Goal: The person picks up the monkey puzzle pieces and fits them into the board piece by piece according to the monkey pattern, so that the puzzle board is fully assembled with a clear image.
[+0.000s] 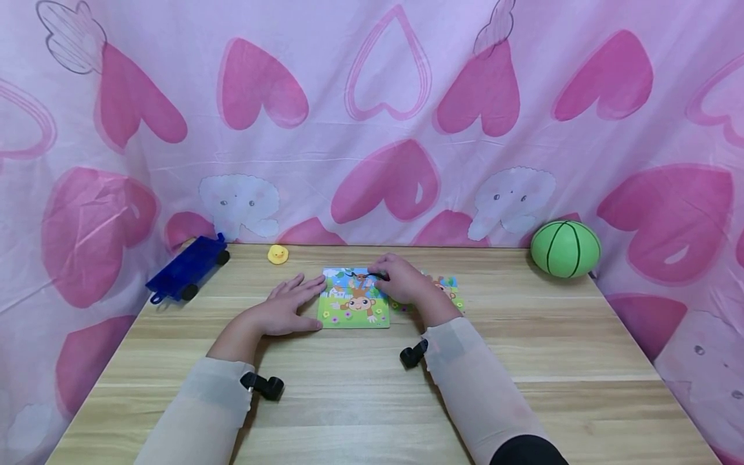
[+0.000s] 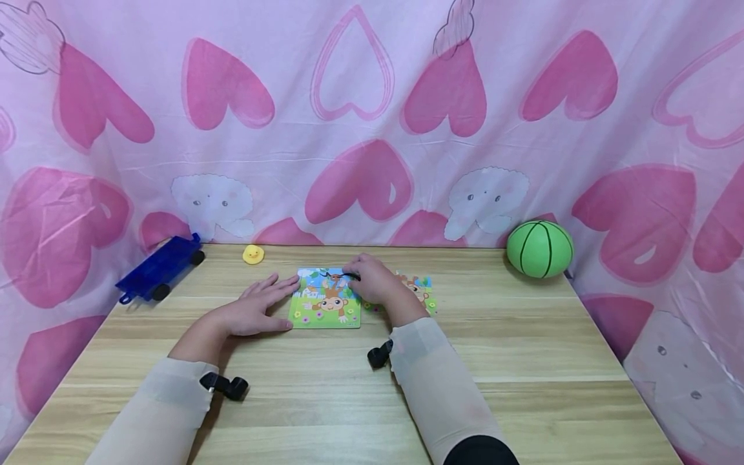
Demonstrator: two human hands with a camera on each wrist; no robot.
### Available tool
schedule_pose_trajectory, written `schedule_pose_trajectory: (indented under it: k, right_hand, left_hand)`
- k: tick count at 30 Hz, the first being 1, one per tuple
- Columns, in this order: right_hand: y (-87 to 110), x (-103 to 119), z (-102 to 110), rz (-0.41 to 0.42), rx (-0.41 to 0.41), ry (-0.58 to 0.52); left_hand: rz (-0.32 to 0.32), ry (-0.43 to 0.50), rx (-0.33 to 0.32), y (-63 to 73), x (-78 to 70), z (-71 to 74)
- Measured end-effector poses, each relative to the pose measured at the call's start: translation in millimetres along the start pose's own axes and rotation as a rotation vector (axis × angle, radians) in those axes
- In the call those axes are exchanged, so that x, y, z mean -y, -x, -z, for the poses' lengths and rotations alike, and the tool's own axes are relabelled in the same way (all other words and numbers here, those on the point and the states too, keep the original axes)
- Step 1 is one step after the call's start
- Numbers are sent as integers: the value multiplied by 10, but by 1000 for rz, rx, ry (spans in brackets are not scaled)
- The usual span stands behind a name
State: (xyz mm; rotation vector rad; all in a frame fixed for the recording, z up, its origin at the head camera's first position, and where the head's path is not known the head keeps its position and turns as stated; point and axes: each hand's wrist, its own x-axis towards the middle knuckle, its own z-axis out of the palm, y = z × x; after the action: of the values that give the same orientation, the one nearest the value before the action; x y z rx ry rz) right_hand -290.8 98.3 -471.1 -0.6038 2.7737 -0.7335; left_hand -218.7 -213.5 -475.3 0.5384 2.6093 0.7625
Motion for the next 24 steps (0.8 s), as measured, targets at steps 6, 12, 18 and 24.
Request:
schedule_pose_trajectory:
  k: [6,12,18,24]
  right_hand:
    - [-9,-27,-2,26,6,11]
    - [-16,-40,11,44,23,17]
    - [-10,-30,28,49,41,9]
    - [-5,-18,38,56,43,8]
  left_hand:
    - [-6,-1,1,5,-5,2]
    - [-3,1,2,9,-12,10]
    - [0,12,6,14,-29,26]
    - [4,15,10,13,-40,29]
